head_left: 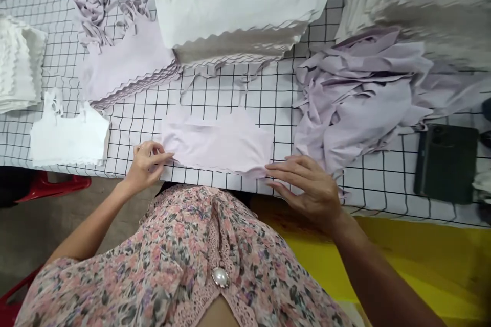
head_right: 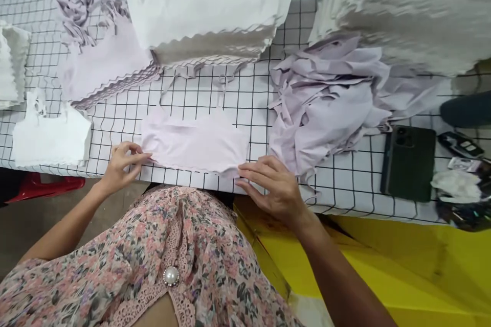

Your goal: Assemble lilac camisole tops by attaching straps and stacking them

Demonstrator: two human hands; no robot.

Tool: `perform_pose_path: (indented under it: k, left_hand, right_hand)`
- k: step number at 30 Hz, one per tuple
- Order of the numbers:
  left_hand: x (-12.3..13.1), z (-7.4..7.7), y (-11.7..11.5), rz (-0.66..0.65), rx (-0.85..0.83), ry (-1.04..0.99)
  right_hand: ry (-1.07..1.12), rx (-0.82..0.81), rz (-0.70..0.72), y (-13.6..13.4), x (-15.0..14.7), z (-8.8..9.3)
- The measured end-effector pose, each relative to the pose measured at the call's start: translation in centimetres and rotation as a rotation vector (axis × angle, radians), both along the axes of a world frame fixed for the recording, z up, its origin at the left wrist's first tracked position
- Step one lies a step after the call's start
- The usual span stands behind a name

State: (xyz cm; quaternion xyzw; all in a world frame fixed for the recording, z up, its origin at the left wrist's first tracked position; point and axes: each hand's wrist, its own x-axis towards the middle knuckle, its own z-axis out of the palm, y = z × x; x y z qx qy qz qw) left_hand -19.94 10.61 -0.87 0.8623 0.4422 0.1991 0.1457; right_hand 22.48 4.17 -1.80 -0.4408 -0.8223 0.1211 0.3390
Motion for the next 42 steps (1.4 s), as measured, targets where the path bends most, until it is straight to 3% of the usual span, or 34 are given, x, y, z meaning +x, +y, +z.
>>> perform_pose_path:
  k: [3, 7, 11, 14, 17, 21, 25, 29, 33, 35, 39, 42]
  left_hand:
    - [2.1, 0.2, -0.5, 0.103, -0.015, -0.154]
    - [5.4, -2.4, -0.7, 0.1, -0.098, -0.046]
    - [5.3, -4.1, -1.3, 0.158, -0.185, -0.003]
    - [4.8, -3.4, 1.3, 0.292, -0.119, -0.06]
    - [5.3, -2.4, 7.3, 0.392, -0.099, -0.125]
    - [7.1, -2.6, 14.1, 0.479, -0.249, -0.169]
    - [8.0, -4.0, 15.1, 0.522, -0.252, -0.205]
    - [7.8, -4.7, 14.2, 0.532, -0.255, -0.24]
    - [8.1, -4.8, 14.1, 0.54, -0.305, -0.292]
    - [8.3, -4.9, 14.0, 0.53, -0.296, -0.302]
    - [8.6, -4.9, 13.7, 0.517, -0.278, -0.32]
    - [8.4, -4.7, 13.6, 0.497, -0.285, -0.306]
  right_hand:
    - [-0.066, -0.052, -0.114, -0.7, -1.9, -0.5]
    - [-0.339, -0.136, -0.086, -0.8, -4.1, -3.3]
    - [-0.443, -0.099, -0.121, -1.8, -2.7, -5.5]
    - [-0.403, -0.015, -0.111, -0.6, -1.4, -4.9]
    - [-0.26, 0.101, -0.07, 3.7, -2.8, -3.2]
    - [-0.051, 0.095, 0.03, 12.9, -8.7, -1.2]
    - [-0.238, 0.04, 0.108, 21.5, -15.0, -1.2]
    - [-0.427, 0.019, 0.229, 25.6, -17.6, -2.8]
    - [-0.187, -0.062, 0.104, 25.2, -16.9, -4.5]
    - [0.037, -0.142, 0.015, 24.1, -16.8, -4.8]
    - [0.866, -0.629, 0.008, 22.2, -17.7, -4.6]
    - [1.175, -0.835, 0.033, 22.8, -17.5, -3.8]
